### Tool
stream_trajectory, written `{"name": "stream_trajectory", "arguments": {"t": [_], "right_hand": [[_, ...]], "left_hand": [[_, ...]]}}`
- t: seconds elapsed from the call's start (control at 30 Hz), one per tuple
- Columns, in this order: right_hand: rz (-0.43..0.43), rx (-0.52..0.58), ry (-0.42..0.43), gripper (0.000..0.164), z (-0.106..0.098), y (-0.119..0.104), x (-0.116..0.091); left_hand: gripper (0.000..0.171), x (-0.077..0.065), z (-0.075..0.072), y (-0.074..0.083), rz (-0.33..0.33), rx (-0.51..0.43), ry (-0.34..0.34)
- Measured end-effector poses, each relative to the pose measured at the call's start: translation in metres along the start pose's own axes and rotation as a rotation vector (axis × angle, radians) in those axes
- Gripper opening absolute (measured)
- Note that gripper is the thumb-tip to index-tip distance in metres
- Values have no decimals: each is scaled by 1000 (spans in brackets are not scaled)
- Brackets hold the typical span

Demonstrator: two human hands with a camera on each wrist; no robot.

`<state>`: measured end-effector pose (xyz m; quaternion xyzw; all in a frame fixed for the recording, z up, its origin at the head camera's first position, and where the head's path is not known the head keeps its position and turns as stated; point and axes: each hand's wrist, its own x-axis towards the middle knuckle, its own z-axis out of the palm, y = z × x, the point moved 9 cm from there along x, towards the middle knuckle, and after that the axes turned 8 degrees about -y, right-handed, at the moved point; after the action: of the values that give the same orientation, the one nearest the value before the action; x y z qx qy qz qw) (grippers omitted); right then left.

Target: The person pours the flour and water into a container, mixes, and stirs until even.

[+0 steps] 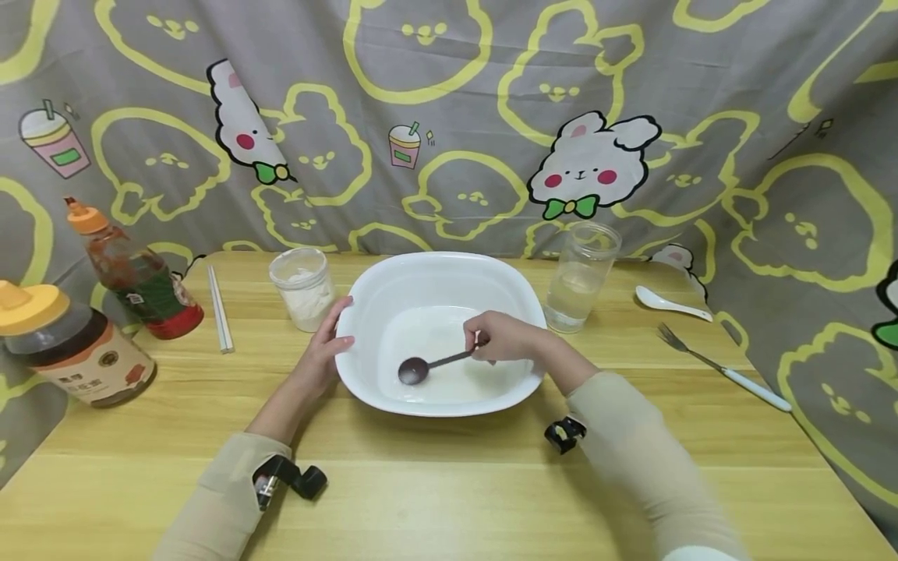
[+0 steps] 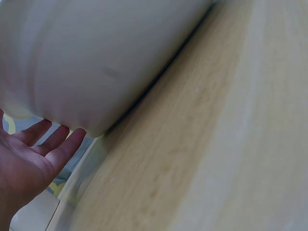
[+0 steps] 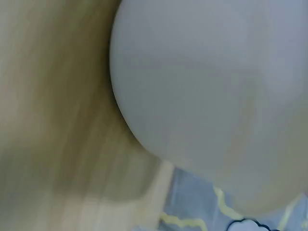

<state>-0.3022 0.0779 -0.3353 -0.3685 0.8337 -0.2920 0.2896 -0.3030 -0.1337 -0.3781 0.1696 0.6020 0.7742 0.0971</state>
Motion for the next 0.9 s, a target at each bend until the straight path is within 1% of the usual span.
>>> {"name": "stream_trajectory", "arguments": {"t": [0.07,0.17,0.3,0.47,0.53,0.6,0.63,0.7,0.8,0.9], "right_hand": [[12,-32,-21,8,-2,-1,-10],[40,-135,-5,11,-12,-2,-25],[76,-285,78,15,-31,-1,-38],[165,-376,187,14,-49,7,-38],[197,-374,214,11,-52,11,-34],[212,-351,237,9,-51,14,-27],[213,-326,245,8,-50,16,-23],[187,-265,255,6,-46,16,-14],[116,-139,222,5,-33,14,2],[60,-49,147,5,-17,9,12]], "left_hand": [[65,0,0,0,-3,-1,2],[65,1,-1,0,-6,3,2],[65,0,-2,0,-6,2,4],[66,0,-1,0,-12,1,7],[66,0,-1,-1,-12,1,4],[65,0,-1,0,-9,-1,2],[65,0,0,0,-7,-3,1],[65,0,0,0,-4,-5,0],[66,0,0,0,-2,-7,7],[66,0,1,-1,0,-4,1]]}}
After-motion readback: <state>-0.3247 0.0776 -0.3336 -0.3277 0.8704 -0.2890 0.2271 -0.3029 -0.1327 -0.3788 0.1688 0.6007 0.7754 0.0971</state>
